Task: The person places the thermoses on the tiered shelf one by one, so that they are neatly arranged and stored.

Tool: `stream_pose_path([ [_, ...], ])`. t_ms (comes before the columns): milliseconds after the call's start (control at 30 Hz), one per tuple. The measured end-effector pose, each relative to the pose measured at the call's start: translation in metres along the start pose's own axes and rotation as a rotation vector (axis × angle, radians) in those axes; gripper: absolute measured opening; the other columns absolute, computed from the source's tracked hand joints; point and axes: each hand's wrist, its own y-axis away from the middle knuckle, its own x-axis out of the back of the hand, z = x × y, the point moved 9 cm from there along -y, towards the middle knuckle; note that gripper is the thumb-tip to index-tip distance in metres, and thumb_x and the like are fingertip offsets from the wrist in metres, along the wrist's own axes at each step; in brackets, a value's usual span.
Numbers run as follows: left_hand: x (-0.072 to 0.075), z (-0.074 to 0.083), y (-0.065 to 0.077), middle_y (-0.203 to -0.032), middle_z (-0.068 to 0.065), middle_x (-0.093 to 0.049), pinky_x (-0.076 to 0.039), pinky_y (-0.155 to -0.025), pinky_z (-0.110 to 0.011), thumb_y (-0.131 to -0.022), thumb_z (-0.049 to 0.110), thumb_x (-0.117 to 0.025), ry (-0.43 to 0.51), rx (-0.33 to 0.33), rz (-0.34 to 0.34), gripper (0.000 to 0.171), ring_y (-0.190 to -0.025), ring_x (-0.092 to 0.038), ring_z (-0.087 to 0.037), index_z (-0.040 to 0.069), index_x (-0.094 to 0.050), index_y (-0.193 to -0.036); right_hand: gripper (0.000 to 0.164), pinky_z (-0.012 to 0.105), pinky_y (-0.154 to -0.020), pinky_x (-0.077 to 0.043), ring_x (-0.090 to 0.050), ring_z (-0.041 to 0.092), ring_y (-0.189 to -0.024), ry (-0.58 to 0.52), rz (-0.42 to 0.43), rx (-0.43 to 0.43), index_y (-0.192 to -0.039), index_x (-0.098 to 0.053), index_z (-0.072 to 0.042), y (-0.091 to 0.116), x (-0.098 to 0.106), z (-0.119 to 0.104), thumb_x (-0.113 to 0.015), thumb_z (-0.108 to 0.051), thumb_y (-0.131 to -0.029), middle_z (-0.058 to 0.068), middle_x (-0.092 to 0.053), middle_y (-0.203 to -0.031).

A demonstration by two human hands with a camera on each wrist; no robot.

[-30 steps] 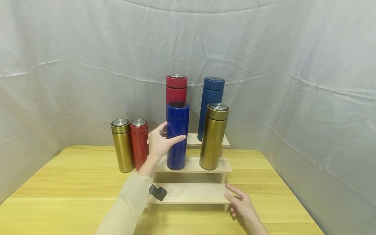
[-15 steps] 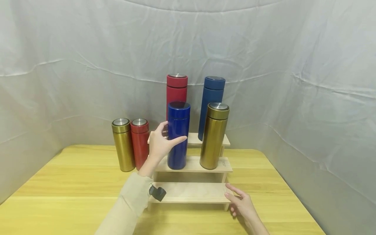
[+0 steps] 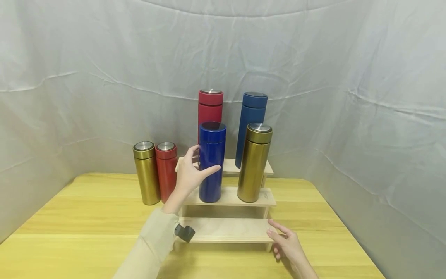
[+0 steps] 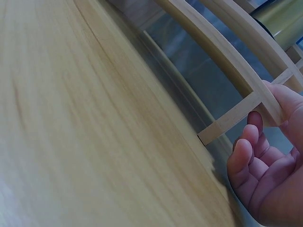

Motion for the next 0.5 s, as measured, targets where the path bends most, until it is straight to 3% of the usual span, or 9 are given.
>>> stream_pose_path([
  [333,0.0027,-0.0061,0.0042,-0.104,-0.009,-0.058,-0.048,-0.067,-0.032,-0.070,0.035,-0.075,0.125,-0.003,-0.062,0.063,-0.086,-0.053,-0.020,0.007,-0.049,-0.120,0.031,0.019,-0.039,-0.042,-0.046,0.006,-0.043,0.004,0.004,0.009,-0.095,-0.061,-0.049,-0.0009,0.0009,0.0005,-0.060,-0.019,-0.085,-0.002,-0.049,-0.052],
  [500,0.0090,-0.0089,0.0073,-0.102,-0.010,-0.060,-0.051,-0.069,-0.032,-0.072,0.031,-0.074,0.146,-0.023,-0.058,0.056,-0.089,-0.055,-0.022,0.005,-0.052,-0.117,0.032,0.019,-0.039,-0.042,-0.046,0.006,-0.043,0.004,0.001,0.010,-0.095,-0.061,-0.049,-0.0009,0.0005,0.0006,-0.060,-0.019,-0.086,-0.002,-0.049,-0.053],
])
